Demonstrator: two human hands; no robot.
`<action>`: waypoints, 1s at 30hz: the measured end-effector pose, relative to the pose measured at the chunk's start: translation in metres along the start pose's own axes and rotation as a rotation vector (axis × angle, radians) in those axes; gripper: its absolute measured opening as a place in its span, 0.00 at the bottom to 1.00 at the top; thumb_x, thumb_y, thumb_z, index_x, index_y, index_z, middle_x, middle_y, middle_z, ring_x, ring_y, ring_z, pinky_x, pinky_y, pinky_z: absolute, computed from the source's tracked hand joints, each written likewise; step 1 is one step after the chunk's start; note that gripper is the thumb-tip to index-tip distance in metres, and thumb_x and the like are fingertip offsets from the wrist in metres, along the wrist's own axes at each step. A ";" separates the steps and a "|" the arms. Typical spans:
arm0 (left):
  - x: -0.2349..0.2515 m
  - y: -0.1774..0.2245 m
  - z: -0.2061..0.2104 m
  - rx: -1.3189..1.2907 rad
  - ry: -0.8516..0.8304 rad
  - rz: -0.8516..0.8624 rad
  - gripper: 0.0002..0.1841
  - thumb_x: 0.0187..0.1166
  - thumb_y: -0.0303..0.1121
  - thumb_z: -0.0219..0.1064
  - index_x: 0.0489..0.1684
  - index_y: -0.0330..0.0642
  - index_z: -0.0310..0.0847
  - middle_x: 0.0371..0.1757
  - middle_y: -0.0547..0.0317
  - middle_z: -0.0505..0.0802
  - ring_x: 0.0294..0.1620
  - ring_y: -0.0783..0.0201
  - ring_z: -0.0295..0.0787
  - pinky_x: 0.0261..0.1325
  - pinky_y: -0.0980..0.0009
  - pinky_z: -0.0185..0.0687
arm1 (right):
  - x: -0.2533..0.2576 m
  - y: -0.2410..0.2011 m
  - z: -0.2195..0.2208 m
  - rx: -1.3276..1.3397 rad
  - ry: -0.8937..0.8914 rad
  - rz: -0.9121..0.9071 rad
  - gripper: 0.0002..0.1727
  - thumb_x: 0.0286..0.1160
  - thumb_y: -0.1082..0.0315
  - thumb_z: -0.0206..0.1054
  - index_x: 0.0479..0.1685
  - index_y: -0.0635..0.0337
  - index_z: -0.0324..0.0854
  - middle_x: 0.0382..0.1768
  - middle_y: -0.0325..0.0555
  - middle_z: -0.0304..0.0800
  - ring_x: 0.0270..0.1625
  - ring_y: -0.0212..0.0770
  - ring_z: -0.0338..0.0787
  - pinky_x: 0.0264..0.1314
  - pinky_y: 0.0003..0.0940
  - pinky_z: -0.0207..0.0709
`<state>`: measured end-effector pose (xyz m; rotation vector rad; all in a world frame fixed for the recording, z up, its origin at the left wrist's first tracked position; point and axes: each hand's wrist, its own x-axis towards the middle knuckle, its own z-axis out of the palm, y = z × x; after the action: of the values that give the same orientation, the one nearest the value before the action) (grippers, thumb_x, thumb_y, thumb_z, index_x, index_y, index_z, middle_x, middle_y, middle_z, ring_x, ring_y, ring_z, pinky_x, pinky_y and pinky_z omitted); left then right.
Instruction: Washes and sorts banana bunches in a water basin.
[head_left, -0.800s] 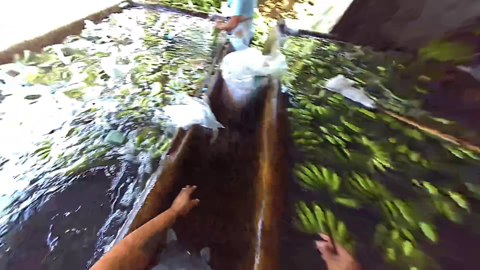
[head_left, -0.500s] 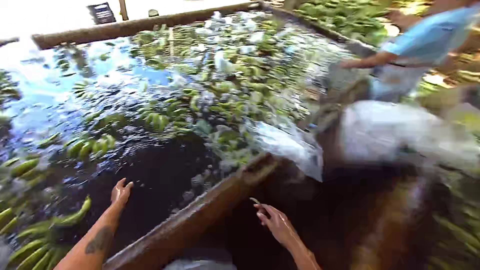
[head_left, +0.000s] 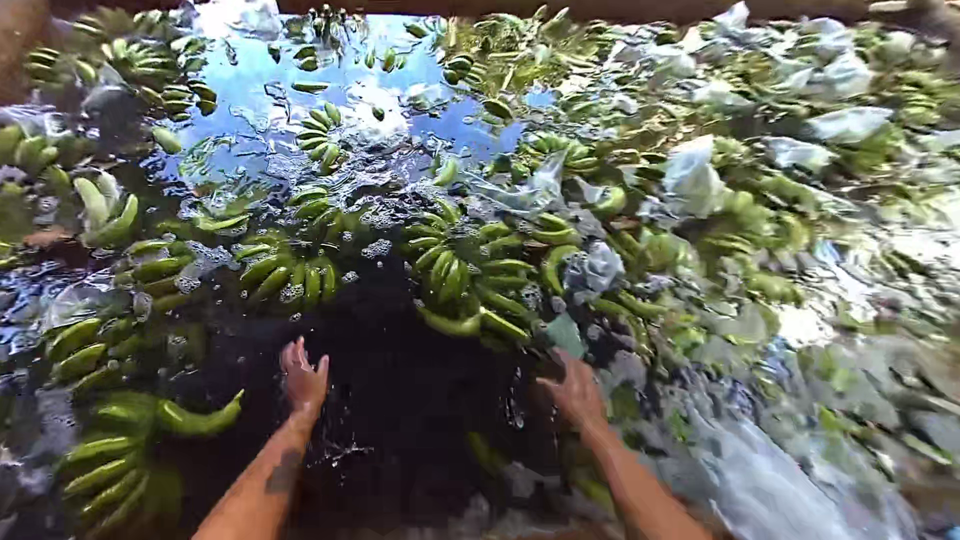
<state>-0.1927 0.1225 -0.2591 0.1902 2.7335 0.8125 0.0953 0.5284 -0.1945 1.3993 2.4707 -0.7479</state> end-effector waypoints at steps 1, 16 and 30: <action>0.034 0.014 0.000 0.019 0.078 0.011 0.41 0.80 0.44 0.69 0.89 0.31 0.56 0.89 0.24 0.60 0.91 0.29 0.50 0.90 0.38 0.50 | 0.026 0.004 -0.007 -0.048 0.016 0.025 0.53 0.64 0.58 0.84 0.93 0.55 0.57 0.88 0.75 0.55 0.81 0.77 0.71 0.75 0.72 0.72; 0.120 0.032 0.031 -0.427 0.163 -0.252 0.47 0.81 0.53 0.68 0.90 0.31 0.46 0.80 0.26 0.73 0.80 0.38 0.73 0.81 0.43 0.69 | 0.072 0.035 0.047 0.122 0.194 0.191 0.34 0.72 0.75 0.70 0.82 0.71 0.68 0.77 0.75 0.75 0.81 0.70 0.74 0.86 0.65 0.61; -0.111 -0.115 0.000 -0.850 -0.107 -0.566 0.36 0.92 0.55 0.32 0.85 0.35 0.62 0.79 0.41 0.79 0.77 0.54 0.78 0.77 0.53 0.77 | -0.083 -0.005 0.094 -0.025 -0.679 -0.209 0.34 0.63 0.59 0.84 0.74 0.57 0.83 0.72 0.60 0.82 0.73 0.60 0.83 0.78 0.62 0.74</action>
<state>-0.0921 0.0046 -0.2971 -0.6513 1.9383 1.5823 0.1286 0.4161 -0.2384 0.7062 2.0739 -1.0218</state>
